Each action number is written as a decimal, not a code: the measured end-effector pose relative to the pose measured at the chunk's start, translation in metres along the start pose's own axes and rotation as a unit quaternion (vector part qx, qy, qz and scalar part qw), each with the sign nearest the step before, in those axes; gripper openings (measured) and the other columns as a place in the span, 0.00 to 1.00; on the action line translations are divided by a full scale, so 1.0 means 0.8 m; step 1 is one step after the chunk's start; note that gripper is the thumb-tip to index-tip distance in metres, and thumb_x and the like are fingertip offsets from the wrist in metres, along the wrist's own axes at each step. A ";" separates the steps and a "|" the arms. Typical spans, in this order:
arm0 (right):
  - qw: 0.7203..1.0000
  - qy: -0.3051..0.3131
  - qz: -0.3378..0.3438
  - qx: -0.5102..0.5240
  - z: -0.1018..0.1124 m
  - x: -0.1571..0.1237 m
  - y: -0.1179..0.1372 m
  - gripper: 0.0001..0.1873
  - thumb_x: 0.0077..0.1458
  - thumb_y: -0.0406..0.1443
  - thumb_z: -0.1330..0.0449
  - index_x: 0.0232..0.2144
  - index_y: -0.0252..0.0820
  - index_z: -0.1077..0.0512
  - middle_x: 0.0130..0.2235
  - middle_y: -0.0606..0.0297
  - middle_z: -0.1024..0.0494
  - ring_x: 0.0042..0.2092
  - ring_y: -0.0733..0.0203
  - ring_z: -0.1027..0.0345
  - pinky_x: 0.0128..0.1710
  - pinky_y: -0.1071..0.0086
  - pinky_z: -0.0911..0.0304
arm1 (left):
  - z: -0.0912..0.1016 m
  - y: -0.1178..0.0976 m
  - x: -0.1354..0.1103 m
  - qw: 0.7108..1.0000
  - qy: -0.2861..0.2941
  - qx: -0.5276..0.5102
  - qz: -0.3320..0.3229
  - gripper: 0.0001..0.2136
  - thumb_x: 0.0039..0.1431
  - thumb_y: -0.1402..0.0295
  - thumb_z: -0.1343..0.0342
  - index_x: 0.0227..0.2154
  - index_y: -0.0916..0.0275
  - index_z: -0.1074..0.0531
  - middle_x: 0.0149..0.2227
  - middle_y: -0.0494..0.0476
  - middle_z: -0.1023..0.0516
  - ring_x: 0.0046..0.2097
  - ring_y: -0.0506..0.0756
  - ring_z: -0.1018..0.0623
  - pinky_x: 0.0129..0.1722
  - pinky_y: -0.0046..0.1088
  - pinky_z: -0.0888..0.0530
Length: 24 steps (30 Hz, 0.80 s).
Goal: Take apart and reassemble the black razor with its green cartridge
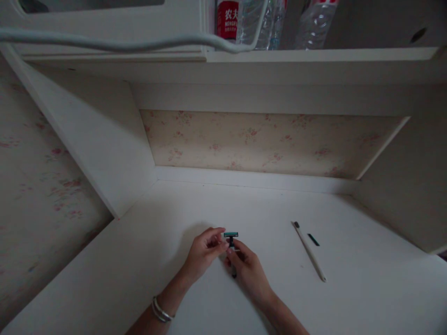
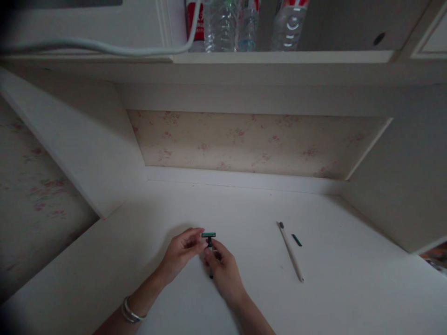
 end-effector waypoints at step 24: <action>0.989 -0.119 -0.011 0.083 0.040 0.010 -0.013 0.25 0.52 0.51 0.39 0.46 0.42 0.28 0.43 0.59 0.25 0.39 0.56 0.30 0.42 0.62 0.32 | -0.029 0.036 0.000 0.981 0.104 0.164 0.024 0.10 0.54 0.65 0.45 0.32 0.63 0.22 0.30 0.55 0.24 0.31 0.52 0.29 0.30 0.26 0.35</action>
Point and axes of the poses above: each hand's wrist, its own x-axis towards the middle knuckle, its own z-axis out of the back of the hand, y = z × x, the point moved 9 cm from there along x, towards the middle knuckle
